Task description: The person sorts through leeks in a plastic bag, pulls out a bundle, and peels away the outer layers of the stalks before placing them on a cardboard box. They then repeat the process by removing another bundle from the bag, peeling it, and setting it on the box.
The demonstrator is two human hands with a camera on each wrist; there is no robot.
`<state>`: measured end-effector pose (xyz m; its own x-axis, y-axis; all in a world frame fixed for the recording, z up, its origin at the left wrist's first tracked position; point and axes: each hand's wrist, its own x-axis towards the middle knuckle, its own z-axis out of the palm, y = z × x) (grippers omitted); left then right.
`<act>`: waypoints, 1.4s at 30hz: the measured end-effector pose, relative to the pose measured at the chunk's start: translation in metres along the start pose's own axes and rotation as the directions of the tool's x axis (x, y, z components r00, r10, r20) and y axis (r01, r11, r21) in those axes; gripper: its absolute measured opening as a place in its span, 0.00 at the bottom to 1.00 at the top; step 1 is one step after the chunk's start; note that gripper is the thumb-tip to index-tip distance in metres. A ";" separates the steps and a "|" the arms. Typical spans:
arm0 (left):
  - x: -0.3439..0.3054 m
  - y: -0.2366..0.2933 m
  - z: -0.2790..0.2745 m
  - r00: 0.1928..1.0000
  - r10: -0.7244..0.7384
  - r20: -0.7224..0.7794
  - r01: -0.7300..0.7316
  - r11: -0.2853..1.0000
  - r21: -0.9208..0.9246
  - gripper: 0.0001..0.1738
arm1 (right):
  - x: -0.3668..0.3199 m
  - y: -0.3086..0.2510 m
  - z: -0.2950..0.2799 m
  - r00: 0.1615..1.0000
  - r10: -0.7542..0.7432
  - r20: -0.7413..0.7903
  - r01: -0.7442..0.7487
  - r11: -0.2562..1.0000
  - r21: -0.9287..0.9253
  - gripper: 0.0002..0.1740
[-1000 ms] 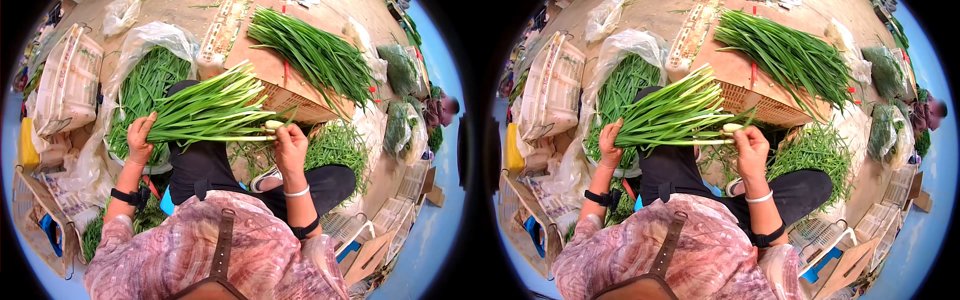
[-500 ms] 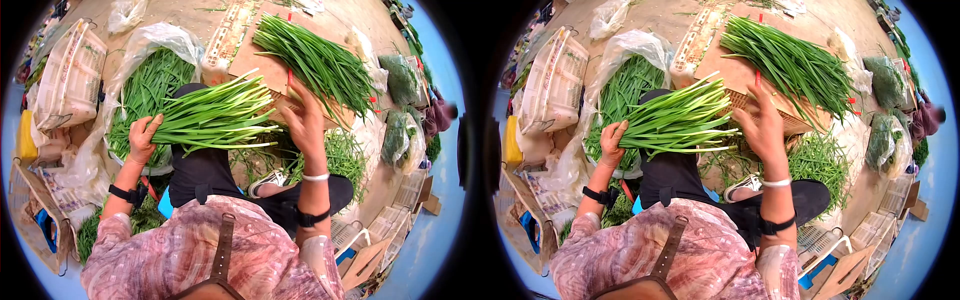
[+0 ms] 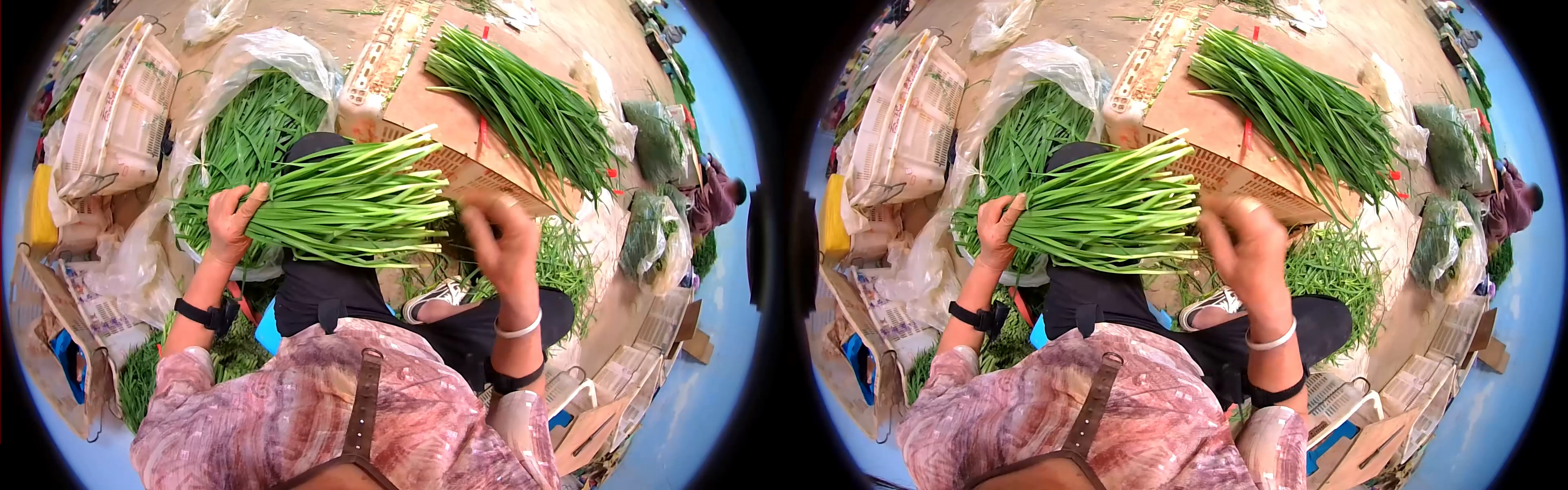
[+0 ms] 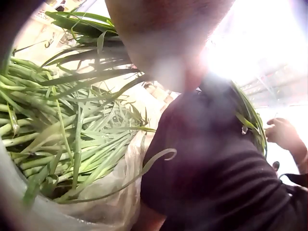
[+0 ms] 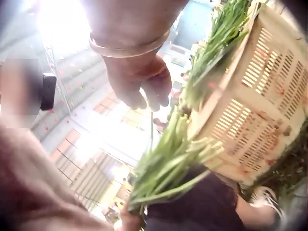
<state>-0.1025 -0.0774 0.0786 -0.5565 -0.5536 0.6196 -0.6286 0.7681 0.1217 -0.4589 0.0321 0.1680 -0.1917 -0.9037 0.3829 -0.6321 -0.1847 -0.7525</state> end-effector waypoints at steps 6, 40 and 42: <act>0.007 0.004 0.002 0.999 0.033 0.006 -0.033 0.999 0.028 0.30 | 0.064 0.034 0.041 0.850 0.455 0.266 -0.390 0.883 -0.263 0.27; -0.001 -0.003 0.006 0.999 0.036 0.030 -0.035 0.999 -0.041 0.29 | -0.013 0.089 -0.078 0.854 0.411 0.320 -0.292 0.887 -0.358 0.14; 0.002 -0.003 0.007 0.999 0.046 0.020 -0.045 0.998 -0.036 0.28 | 0.003 0.087 -0.057 0.939 0.231 0.253 -0.109 0.902 -0.417 0.16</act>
<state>-0.1054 -0.0833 0.0736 -0.5955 -0.5244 0.6085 -0.5830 0.8033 0.1217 -0.5578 0.0357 0.1340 -0.1355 -0.9895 0.0504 -0.8627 0.0928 -0.4971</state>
